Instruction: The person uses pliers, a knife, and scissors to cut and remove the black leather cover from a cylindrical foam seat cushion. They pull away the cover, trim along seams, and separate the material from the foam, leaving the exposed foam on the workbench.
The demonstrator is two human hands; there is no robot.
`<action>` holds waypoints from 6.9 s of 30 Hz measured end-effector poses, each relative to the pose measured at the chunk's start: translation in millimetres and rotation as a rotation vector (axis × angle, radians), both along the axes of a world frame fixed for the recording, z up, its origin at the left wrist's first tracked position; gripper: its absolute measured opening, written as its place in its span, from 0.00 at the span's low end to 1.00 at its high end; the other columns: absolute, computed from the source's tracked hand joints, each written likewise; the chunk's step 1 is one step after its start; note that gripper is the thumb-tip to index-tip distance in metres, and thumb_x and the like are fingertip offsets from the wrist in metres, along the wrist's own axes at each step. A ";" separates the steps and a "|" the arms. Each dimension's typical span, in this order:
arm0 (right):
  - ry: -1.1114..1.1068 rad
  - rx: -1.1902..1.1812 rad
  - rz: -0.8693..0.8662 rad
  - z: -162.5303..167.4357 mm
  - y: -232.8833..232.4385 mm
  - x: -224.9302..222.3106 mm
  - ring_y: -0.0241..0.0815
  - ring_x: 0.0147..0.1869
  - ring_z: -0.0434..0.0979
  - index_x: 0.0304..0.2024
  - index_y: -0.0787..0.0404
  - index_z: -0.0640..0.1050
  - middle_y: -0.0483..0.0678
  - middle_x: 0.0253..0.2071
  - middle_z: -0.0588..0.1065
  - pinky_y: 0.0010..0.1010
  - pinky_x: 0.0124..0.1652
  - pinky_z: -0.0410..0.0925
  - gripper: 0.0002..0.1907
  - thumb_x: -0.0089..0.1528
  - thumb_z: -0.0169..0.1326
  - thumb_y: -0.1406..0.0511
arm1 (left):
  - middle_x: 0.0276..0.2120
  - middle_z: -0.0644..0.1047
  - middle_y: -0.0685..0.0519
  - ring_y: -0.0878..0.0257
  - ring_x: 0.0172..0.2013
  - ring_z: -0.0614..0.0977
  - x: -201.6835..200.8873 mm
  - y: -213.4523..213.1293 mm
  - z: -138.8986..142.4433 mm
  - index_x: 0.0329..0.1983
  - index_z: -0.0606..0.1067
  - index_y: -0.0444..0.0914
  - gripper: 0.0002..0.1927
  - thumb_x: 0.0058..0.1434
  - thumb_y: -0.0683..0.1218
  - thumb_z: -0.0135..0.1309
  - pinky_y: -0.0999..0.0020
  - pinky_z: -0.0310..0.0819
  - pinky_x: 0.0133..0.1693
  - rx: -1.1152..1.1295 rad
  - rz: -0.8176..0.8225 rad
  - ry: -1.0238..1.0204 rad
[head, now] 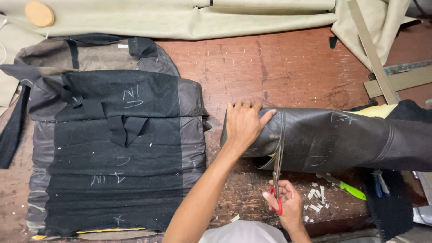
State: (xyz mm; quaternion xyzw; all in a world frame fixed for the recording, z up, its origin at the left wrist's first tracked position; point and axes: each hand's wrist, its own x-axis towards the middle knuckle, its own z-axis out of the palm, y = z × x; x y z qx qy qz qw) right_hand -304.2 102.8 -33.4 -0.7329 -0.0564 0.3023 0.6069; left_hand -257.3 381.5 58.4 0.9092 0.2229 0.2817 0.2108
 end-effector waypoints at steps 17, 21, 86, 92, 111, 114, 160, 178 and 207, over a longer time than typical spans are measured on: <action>0.024 0.028 -0.047 16.3 1.2 -2.3 0.32 0.21 0.70 0.49 0.73 0.74 0.46 0.27 0.73 0.22 0.20 0.65 0.24 0.51 0.66 0.74 | 0.31 0.80 0.46 0.51 0.36 0.78 -10.0 -9.6 -0.9 0.35 0.83 0.38 0.24 0.60 0.63 0.58 0.53 0.64 0.42 -0.006 -0.001 -0.075; 0.006 0.017 -0.025 24.9 5.0 4.4 0.32 0.21 0.70 0.48 0.73 0.74 0.47 0.26 0.72 0.21 0.19 0.65 0.24 0.51 0.67 0.73 | 0.30 0.80 0.46 0.51 0.35 0.78 -4.6 -7.9 -2.0 0.33 0.83 0.39 0.24 0.60 0.64 0.57 0.53 0.65 0.44 -0.003 0.012 -0.033; 0.256 -0.155 -0.116 49.0 -42.4 -37.2 0.35 0.20 0.71 0.46 0.73 0.77 0.51 0.25 0.76 0.26 0.17 0.64 0.24 0.47 0.68 0.76 | 0.42 0.80 0.51 0.52 0.44 0.77 -75.1 -59.9 9.2 0.45 0.81 0.38 0.23 0.56 0.59 0.66 0.53 0.65 0.51 -0.002 -0.122 -0.179; 0.304 -0.175 -0.161 49.6 -37.9 -48.0 0.37 0.15 0.70 0.47 0.73 0.77 0.53 0.22 0.75 0.27 0.17 0.62 0.24 0.47 0.67 0.78 | 0.43 0.80 0.51 0.54 0.44 0.77 -75.7 -59.7 12.2 0.46 0.81 0.38 0.24 0.56 0.60 0.66 0.54 0.65 0.51 -0.042 -0.126 -0.165; 0.293 -0.226 -0.147 34.2 -51.5 -45.5 0.40 0.14 0.70 0.47 0.74 0.76 0.55 0.21 0.75 0.31 0.15 0.63 0.26 0.47 0.70 0.76 | 0.34 0.84 0.45 0.56 0.35 0.84 8.5 -2.9 -9.9 0.43 0.82 0.36 0.21 0.55 0.56 0.64 0.61 0.77 0.41 -0.901 -0.615 0.406; 0.284 -0.165 -0.152 38.0 -52.9 -40.5 0.38 0.14 0.70 0.48 0.72 0.76 0.54 0.22 0.75 0.29 0.15 0.63 0.28 0.46 0.70 0.76 | 0.35 0.84 0.48 0.61 0.36 0.83 6.2 -6.1 -17.8 0.43 0.82 0.35 0.18 0.55 0.52 0.66 0.64 0.77 0.42 -0.991 -0.619 0.341; 0.236 -0.050 -0.125 58.2 -21.6 -15.3 0.35 0.19 0.70 0.47 0.72 0.76 0.51 0.26 0.76 0.26 0.17 0.63 0.23 0.49 0.66 0.75 | 0.36 0.85 0.52 0.64 0.37 0.83 -13.6 -17.5 -17.8 0.43 0.83 0.36 0.18 0.49 0.46 0.70 0.68 0.78 0.43 -1.209 -0.549 0.198; 0.197 -0.064 -0.111 66.2 -8.4 -4.0 0.33 0.17 0.69 0.47 0.73 0.76 0.50 0.24 0.75 0.24 0.17 0.63 0.22 0.51 0.66 0.75 | 0.35 0.84 0.52 0.64 0.36 0.83 -15.0 -16.1 -21.8 0.43 0.83 0.35 0.17 0.50 0.45 0.70 0.69 0.78 0.42 -1.286 -0.569 0.205; -0.304 -0.028 -0.182 34.0 -2.1 14.0 0.33 0.22 0.73 0.50 0.71 0.75 0.48 0.26 0.75 0.24 0.20 0.67 0.27 0.49 0.68 0.73 | 0.46 0.80 0.45 0.49 0.44 0.82 -98.8 -27.5 8.4 0.64 0.73 0.44 0.39 0.46 0.47 0.70 0.53 0.75 0.46 -0.178 -0.466 0.331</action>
